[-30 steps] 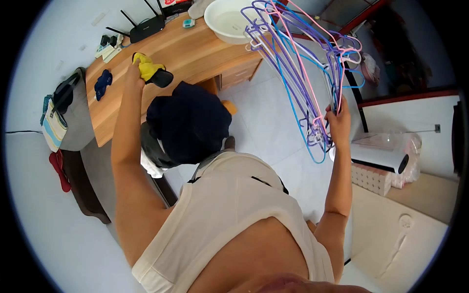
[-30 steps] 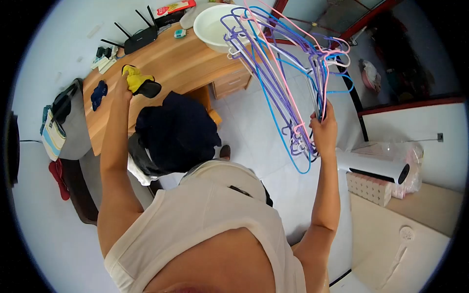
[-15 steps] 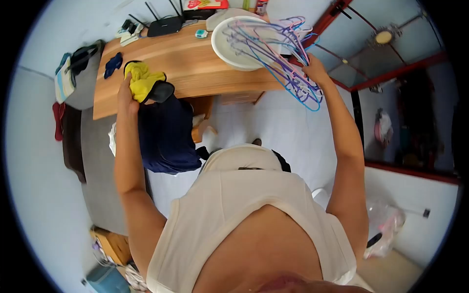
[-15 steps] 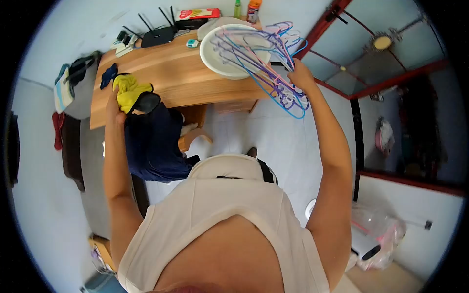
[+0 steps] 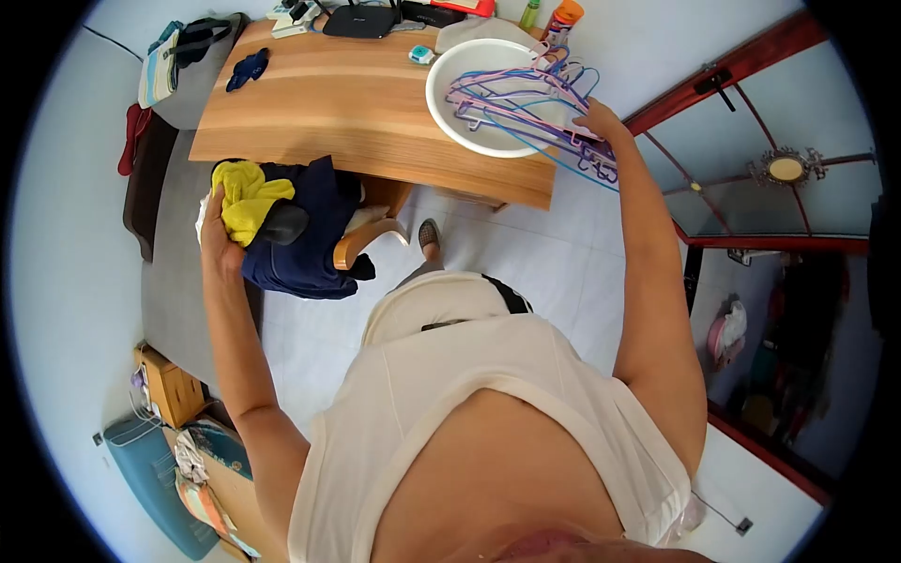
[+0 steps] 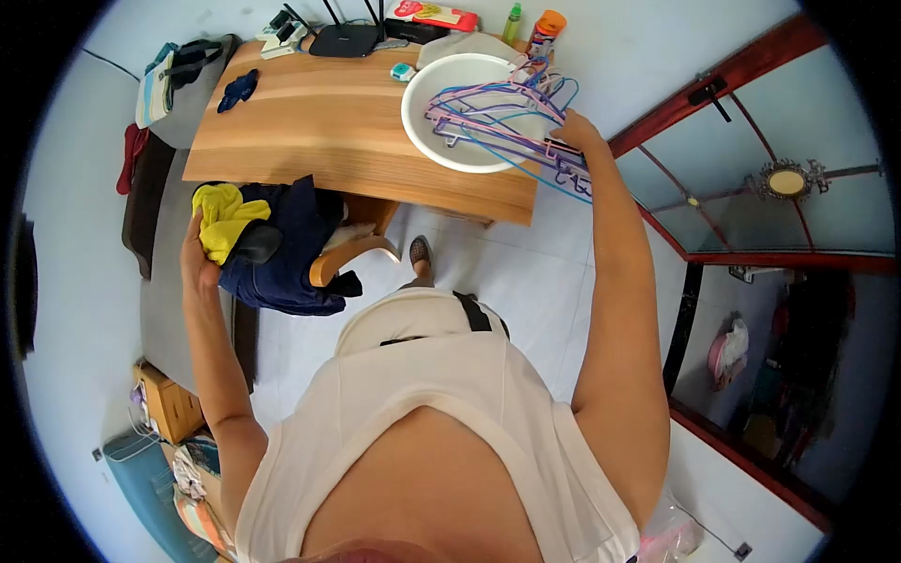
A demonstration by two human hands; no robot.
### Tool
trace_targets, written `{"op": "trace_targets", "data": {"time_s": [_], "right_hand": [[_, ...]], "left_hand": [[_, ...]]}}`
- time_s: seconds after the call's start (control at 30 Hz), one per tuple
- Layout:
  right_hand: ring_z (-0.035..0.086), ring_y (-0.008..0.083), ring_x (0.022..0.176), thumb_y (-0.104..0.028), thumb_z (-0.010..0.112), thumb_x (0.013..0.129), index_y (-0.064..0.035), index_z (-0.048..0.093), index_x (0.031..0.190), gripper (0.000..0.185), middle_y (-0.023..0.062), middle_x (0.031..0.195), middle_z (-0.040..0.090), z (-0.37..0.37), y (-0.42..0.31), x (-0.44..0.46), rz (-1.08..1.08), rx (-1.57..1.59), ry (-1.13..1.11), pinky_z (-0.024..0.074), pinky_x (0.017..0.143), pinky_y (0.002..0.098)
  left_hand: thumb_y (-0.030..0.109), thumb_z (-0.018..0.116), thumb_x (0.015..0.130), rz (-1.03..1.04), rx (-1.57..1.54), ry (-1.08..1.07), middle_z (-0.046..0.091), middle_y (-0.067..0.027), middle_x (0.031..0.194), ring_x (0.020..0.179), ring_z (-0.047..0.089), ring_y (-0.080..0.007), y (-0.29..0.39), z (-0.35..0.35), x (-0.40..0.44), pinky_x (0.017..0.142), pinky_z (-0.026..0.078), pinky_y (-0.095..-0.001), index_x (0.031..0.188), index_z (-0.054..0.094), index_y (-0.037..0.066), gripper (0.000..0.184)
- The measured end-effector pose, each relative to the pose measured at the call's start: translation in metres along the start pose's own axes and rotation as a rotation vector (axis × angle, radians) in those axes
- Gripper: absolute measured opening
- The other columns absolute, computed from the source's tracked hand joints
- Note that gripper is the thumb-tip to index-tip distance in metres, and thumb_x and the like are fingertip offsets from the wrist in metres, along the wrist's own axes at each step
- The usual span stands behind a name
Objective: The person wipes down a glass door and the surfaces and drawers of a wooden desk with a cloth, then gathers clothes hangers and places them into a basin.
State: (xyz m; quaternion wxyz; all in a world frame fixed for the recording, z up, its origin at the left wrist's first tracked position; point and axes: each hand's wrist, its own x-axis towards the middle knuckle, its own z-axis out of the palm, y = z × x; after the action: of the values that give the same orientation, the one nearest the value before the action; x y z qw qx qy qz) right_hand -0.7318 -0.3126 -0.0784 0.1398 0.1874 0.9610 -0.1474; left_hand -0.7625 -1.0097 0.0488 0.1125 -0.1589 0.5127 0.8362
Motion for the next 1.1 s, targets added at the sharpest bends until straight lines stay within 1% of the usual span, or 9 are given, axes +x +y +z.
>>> {"op": "trace_targets", "data": {"time_s": [0.13,0.33,0.4,0.53,0.6,0.73,0.83,0.97,1.1], "right_hand": [[0.052,0.0401,0.120,-0.046,0.074,0.072,0.0089,0.037,0.137,0.093,0.0318,0.128,0.052,-0.012,0.003,0.004,-0.005,0.247,-0.028,0.0434,0.100,0.0404],[0.054,0.0430,0.116,-0.052,0.070,0.077,0.0002,0.034,0.143,0.091,0.0296,0.131,0.049,-0.027,-0.034,-0.023,-0.001,0.076,0.386,0.0432,0.099,0.0448],[0.049,0.0405,0.121,-0.045,0.070,0.080,-0.0077,0.035,0.143,0.081,0.0248,0.135,0.046,-0.027,-0.059,-0.033,-0.031,-0.031,0.464,0.0386,0.102,0.0505],[0.043,0.0372,0.127,-0.038,0.072,0.078,-0.0147,0.045,0.137,0.069,0.0191,0.136,0.046,-0.002,-0.104,-0.042,-0.209,-0.175,0.581,0.0329,0.104,0.0558],[0.041,0.0358,0.129,-0.034,0.074,0.076,-0.0177,0.054,0.131,0.061,0.0162,0.136,0.046,0.008,-0.126,-0.047,-0.334,-0.145,0.613,0.0301,0.105,0.0582],[0.044,0.0308,0.128,-0.032,0.075,0.074,-0.0169,0.057,0.127,0.058,0.0133,0.124,0.057,0.060,-0.157,-0.068,-0.639,-0.156,0.313,0.0239,0.110,0.0548],[0.053,0.0283,0.119,-0.028,0.072,0.076,-0.0162,0.059,0.123,0.050,0.0114,0.112,0.063,0.078,-0.167,-0.082,-0.607,-0.164,0.071,0.0220,0.111,0.0556],[0.063,0.0238,0.094,-0.019,0.068,0.076,-0.0152,0.064,0.111,0.035,0.0060,0.089,0.064,0.109,-0.134,-0.076,-0.599,-0.116,0.095,0.0223,0.112,0.0547],[0.063,0.0253,0.095,-0.012,0.064,0.078,-0.0143,0.065,0.109,0.031,0.0072,0.089,0.064,0.092,-0.113,-0.084,-0.649,-0.057,0.015,0.0270,0.110,0.0521]], "left_hand": [[0.022,0.053,0.097,-0.065,0.010,-0.069,0.061,-0.0156,0.123,0.109,0.063,-0.0285,-0.007,0.051,0.022,0.092,0.053,-0.0395,0.128,0.050,-0.001,0.039],[0.030,0.053,0.096,-0.307,0.119,-0.271,0.065,-0.0158,0.116,0.102,0.066,-0.0279,-0.060,0.116,0.136,0.088,0.055,-0.0401,0.125,0.054,0.001,0.041],[0.029,0.054,0.096,-0.434,0.168,-0.326,0.066,-0.0143,0.108,0.090,0.068,-0.0261,-0.097,0.138,0.182,0.079,0.058,-0.0397,0.121,0.055,0.001,0.037],[0.025,0.061,0.093,-0.385,0.451,-0.290,0.066,-0.0105,0.095,0.074,0.066,-0.0222,-0.174,0.194,0.224,0.065,0.057,-0.0382,0.117,0.056,0.001,0.034],[0.024,0.062,0.093,-0.356,0.458,-0.363,0.066,-0.0115,0.100,0.082,0.066,-0.0228,-0.211,0.211,0.226,0.071,0.057,-0.0383,0.118,0.054,0.001,0.036],[0.020,0.064,0.092,-0.230,0.430,-0.290,0.066,-0.0116,0.104,0.088,0.066,-0.0231,-0.258,0.224,0.224,0.075,0.056,-0.0376,0.120,0.053,0.000,0.037],[0.017,0.065,0.091,-0.331,0.377,-0.250,0.065,-0.0121,0.108,0.091,0.066,-0.0225,-0.262,0.223,0.200,0.078,0.055,-0.0367,0.125,0.052,0.001,0.040],[0.018,0.063,0.092,-0.356,0.329,-0.286,0.064,-0.0113,0.112,0.096,0.064,-0.0221,-0.275,0.214,0.160,0.081,0.054,-0.0369,0.130,0.048,0.004,0.043],[0.022,0.064,0.091,-0.351,0.409,-0.206,0.063,-0.0109,0.110,0.096,0.063,-0.0210,-0.265,0.208,0.132,0.080,0.053,-0.0357,0.131,0.047,0.005,0.046]]}}
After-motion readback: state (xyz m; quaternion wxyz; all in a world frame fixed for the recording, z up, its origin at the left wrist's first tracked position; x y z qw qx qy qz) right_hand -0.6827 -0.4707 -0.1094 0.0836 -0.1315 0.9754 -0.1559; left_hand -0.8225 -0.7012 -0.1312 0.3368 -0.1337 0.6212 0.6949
